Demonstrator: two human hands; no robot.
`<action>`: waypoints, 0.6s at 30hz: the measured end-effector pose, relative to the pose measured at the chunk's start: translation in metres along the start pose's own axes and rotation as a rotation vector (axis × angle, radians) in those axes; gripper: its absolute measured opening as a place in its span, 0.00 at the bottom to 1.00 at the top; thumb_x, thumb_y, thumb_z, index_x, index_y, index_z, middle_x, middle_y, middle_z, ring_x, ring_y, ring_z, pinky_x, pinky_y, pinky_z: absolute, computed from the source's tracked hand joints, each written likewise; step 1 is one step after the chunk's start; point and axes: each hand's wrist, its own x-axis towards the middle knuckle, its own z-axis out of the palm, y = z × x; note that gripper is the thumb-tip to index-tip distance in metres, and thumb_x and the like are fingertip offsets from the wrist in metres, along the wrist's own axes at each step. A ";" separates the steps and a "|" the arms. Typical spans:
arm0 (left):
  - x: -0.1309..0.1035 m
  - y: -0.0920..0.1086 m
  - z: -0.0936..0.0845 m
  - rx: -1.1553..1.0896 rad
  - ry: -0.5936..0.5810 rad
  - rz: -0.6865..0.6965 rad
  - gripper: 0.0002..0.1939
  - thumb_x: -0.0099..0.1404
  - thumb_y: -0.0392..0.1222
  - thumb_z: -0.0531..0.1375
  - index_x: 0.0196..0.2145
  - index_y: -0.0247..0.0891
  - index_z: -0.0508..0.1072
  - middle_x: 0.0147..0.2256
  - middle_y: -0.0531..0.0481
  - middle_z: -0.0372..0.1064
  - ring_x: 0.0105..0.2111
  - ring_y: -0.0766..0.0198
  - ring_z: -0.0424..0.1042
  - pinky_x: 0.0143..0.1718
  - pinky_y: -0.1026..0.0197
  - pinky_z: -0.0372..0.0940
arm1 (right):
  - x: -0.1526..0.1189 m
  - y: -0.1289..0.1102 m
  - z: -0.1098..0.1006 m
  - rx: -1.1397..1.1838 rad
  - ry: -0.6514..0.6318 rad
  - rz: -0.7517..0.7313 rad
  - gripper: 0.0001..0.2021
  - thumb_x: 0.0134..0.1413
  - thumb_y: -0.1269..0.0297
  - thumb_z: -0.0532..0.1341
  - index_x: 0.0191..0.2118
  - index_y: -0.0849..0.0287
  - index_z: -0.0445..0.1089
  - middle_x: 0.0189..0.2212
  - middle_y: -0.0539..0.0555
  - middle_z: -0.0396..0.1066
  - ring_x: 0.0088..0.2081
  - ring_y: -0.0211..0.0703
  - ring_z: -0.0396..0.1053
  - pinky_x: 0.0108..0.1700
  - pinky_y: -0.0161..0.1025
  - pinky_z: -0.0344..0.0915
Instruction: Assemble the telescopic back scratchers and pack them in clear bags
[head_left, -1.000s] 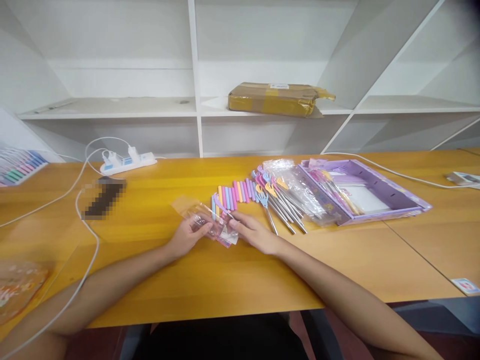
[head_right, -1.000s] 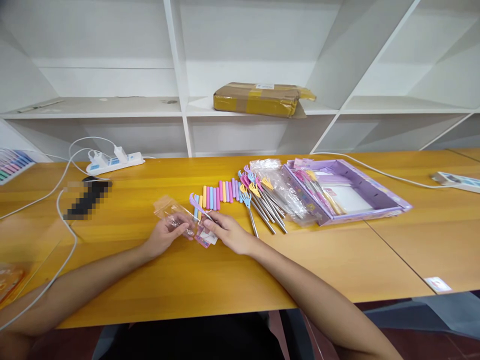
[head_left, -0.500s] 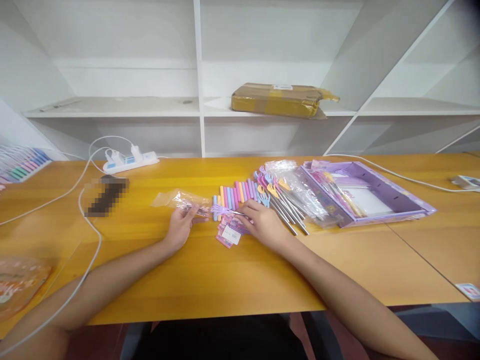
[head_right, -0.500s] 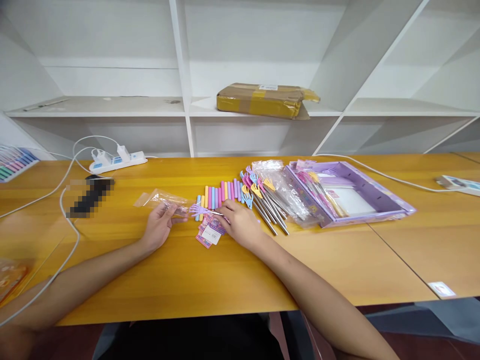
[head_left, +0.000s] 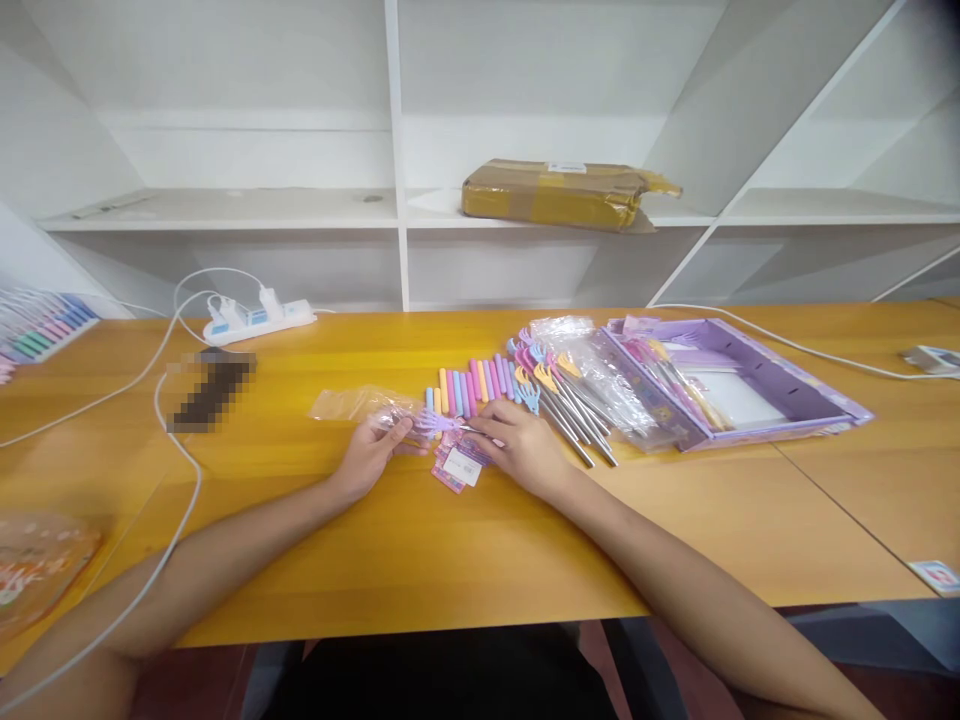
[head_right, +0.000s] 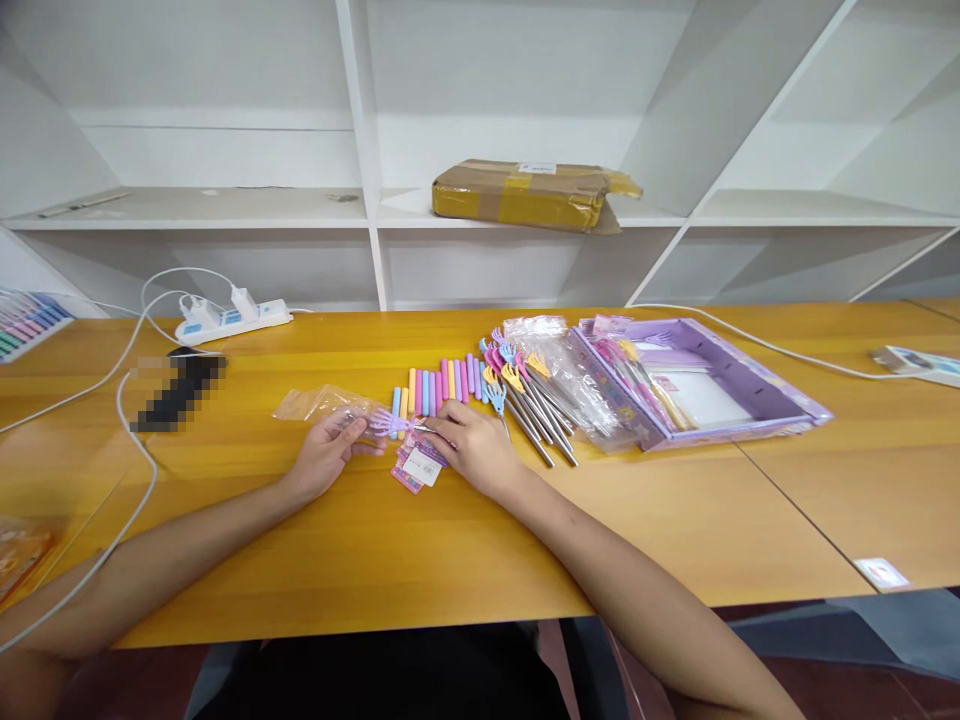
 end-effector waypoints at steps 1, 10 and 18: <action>0.000 0.000 0.000 0.000 -0.009 -0.006 0.19 0.66 0.56 0.70 0.43 0.37 0.81 0.41 0.45 0.82 0.37 0.56 0.82 0.40 0.54 0.80 | 0.000 -0.001 0.001 -0.006 0.003 -0.011 0.13 0.75 0.58 0.60 0.49 0.55 0.82 0.39 0.56 0.78 0.39 0.43 0.77 0.40 0.39 0.71; -0.007 0.005 0.005 0.101 -0.090 -0.049 0.19 0.66 0.55 0.71 0.40 0.35 0.82 0.36 0.43 0.83 0.33 0.55 0.83 0.39 0.53 0.80 | 0.001 -0.013 0.002 0.003 -0.097 0.001 0.13 0.73 0.53 0.62 0.48 0.56 0.78 0.41 0.57 0.79 0.38 0.43 0.75 0.35 0.38 0.62; 0.006 0.005 -0.001 -0.160 0.245 0.118 0.20 0.62 0.56 0.74 0.37 0.35 0.80 0.34 0.47 0.82 0.33 0.59 0.82 0.35 0.59 0.77 | 0.010 -0.004 -0.022 0.302 -0.498 0.162 0.13 0.72 0.58 0.62 0.35 0.58 0.69 0.32 0.51 0.73 0.31 0.37 0.66 0.34 0.36 0.55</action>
